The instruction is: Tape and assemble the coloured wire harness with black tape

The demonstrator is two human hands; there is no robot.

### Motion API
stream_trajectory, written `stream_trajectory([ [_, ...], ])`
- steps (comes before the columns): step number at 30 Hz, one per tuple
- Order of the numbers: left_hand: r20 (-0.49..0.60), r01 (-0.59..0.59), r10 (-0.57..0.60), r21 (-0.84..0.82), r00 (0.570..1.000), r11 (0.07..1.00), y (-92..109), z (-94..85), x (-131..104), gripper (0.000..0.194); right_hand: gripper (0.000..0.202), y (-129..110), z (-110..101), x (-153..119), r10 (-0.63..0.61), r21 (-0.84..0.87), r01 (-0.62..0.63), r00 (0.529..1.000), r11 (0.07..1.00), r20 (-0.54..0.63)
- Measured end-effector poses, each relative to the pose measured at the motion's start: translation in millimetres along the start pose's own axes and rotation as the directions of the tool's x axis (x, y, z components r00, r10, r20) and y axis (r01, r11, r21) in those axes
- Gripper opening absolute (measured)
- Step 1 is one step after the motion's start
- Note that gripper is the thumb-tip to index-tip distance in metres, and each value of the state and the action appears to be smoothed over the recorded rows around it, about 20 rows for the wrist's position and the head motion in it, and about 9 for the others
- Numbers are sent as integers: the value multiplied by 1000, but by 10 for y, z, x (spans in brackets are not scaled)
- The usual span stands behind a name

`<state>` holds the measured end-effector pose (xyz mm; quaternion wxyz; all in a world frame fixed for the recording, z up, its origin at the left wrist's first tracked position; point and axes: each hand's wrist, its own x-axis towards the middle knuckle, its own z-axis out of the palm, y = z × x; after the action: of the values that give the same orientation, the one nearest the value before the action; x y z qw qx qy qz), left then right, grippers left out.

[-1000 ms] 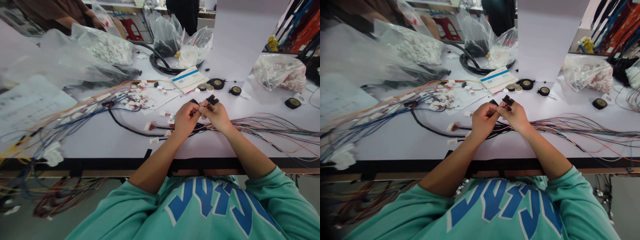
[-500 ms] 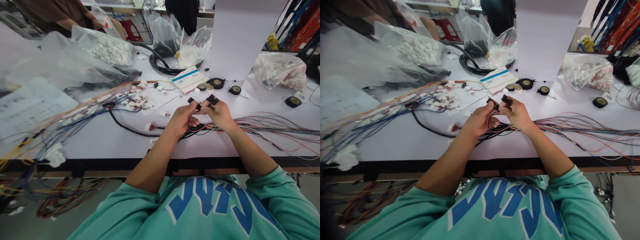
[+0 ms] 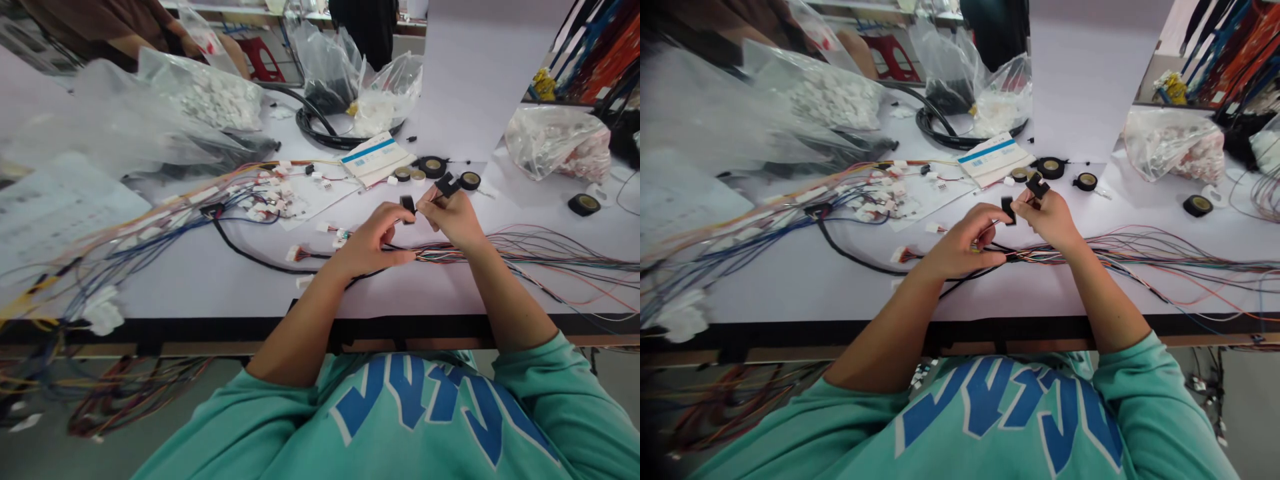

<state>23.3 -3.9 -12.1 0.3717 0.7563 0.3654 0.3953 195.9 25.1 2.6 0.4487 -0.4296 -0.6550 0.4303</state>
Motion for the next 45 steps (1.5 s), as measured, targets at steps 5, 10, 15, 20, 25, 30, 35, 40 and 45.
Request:
stream_trajectory([
  [5, -311, 83, -101, -72, 945, 994, -101, 88, 65, 12, 37, -61, 79, -60, -66, 43, 63, 995, 997, 73],
  [10, -453, 90, -2, 172, 892, 981, -85, 171, 32, 8, 37, 29, 202, -58, -45, 99, 37, 996, 994, 77],
  [15, -472, 140, -119, 10, 873, 990, -58, 240, 35, 7, 18, 102, 243, -54, -108, -111, 103, 994, 988, -35],
  [20, -282, 267, -490, -569, 825, 778, 23, 135, 84, 31, 14, 151, 225, -34, -383, -290, 356, 923, 888, -42],
  [25, -92, 327, -498, -649, 862, 687, 54, 49, 83, 45, 24, 138, 254, -43, -404, -184, 406, 914, 895, 49],
  [30, -189, 219, -355, -505, 915, 835, 19, 108, 56, 43, 34, 149, 250, -16, -59, -47, 56, 996, 997, -72],
  [35, -135, 70, -55, 106, 989, 992, -2, 84, -2, 53, 39, 145, 173, 32, 82, -31, -89, 981, 996, -175],
  [40, -215, 35, -12, 102, 977, 994, -61, 91, 12, 23, 44, 66, 142, -4, -31, 43, 34, 996, 998, -80],
  [45, -414, 123, -93, 45, 906, 991, -82, 167, 51, 16, 49, 104, 238, -28, -23, 109, 28, 999, 994, -49],
])
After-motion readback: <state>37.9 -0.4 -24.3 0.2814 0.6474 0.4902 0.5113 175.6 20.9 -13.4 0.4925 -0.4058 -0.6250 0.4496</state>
